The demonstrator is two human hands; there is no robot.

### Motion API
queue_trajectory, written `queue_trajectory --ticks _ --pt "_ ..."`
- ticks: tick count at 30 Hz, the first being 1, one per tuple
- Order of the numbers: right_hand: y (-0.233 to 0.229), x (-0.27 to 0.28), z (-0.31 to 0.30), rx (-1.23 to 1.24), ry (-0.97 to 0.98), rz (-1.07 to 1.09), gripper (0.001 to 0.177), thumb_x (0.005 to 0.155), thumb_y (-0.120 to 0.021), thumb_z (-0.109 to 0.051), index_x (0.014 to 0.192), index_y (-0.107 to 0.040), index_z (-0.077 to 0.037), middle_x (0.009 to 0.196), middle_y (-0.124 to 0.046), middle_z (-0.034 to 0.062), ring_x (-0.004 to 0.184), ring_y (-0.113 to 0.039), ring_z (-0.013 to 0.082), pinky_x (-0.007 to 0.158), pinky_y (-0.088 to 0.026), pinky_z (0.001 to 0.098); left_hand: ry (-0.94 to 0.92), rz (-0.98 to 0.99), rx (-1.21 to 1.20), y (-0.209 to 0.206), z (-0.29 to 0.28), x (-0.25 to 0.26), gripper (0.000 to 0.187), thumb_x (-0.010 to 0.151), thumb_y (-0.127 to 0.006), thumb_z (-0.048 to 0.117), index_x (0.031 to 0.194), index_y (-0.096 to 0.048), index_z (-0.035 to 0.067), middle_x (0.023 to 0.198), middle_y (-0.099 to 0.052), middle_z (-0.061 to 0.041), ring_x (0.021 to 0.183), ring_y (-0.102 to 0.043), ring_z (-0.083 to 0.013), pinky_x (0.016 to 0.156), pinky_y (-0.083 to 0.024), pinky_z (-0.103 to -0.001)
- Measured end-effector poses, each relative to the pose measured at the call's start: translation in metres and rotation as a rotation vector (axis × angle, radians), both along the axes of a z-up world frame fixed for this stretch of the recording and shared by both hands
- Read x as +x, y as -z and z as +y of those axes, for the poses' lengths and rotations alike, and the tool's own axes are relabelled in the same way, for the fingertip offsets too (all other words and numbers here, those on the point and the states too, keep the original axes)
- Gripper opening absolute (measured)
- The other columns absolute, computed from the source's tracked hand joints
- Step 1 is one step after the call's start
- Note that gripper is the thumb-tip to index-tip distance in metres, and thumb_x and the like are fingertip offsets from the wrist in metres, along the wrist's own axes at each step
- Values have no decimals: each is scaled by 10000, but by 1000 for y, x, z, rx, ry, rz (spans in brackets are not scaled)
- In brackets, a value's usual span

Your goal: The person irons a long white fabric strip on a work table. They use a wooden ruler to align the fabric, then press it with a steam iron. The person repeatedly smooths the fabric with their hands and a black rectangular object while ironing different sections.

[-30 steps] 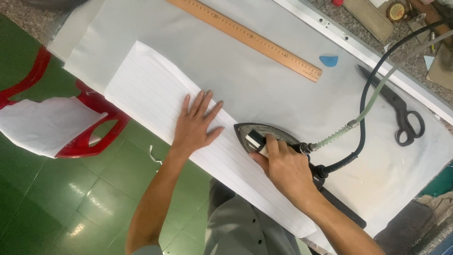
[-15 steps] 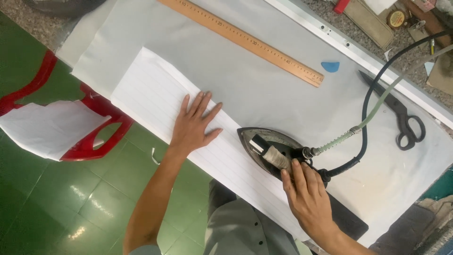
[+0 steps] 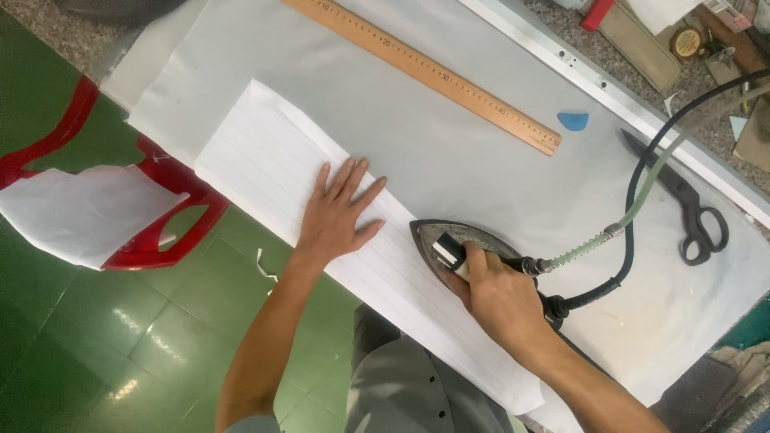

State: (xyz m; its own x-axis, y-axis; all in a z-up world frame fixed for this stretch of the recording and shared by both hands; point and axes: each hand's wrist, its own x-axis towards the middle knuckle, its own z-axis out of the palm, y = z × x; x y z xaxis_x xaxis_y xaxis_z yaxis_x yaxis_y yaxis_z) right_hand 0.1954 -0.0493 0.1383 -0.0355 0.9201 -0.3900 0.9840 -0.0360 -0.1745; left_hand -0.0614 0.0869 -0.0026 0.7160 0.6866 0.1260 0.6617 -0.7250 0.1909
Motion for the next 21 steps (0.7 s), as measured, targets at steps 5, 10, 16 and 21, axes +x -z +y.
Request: queue_trajectory --ticks 5,10,16,21 --pt "18 -12 14 91 -71 -79 454 975 -530 -460 1220 -574 -80 700 -673 53 524 -715 210 404 -532 326 -7 -22 -14 -1 1 0 660 976 -492 626 1562 -411 334 1620 -374 -111 1502 -339 -294 1240 -112 -570" --pt "13 -31 48 175 -122 -107 378 973 -553 -392 1111 -607 -45 627 -637 53 470 -684 206 380 -513 306 -32 -41 -18 0 14 -7 640 972 -486 619 1555 -417 363 1633 -357 -64 1505 -331 -266 1239 -125 -568" --pt "21 -49 78 310 -216 -180 364 944 -606 -431 1005 -597 -72 586 -581 16 411 -644 168 347 -485 268 -98 -3 35 -4 58 -36 596 1005 -531 487 1563 -452 293 1631 -372 -101 1484 -362 -321 1204 -181 -599" --pt "26 -57 92 341 -220 -128 325 875 -692 -382 907 -567 -84 604 -579 61 457 -673 245 409 -524 341 -112 15 22 0 65 -44 526 1066 -445 429 1558 -480 245 1645 -356 -87 1523 -281 -311 1226 -113 -561"
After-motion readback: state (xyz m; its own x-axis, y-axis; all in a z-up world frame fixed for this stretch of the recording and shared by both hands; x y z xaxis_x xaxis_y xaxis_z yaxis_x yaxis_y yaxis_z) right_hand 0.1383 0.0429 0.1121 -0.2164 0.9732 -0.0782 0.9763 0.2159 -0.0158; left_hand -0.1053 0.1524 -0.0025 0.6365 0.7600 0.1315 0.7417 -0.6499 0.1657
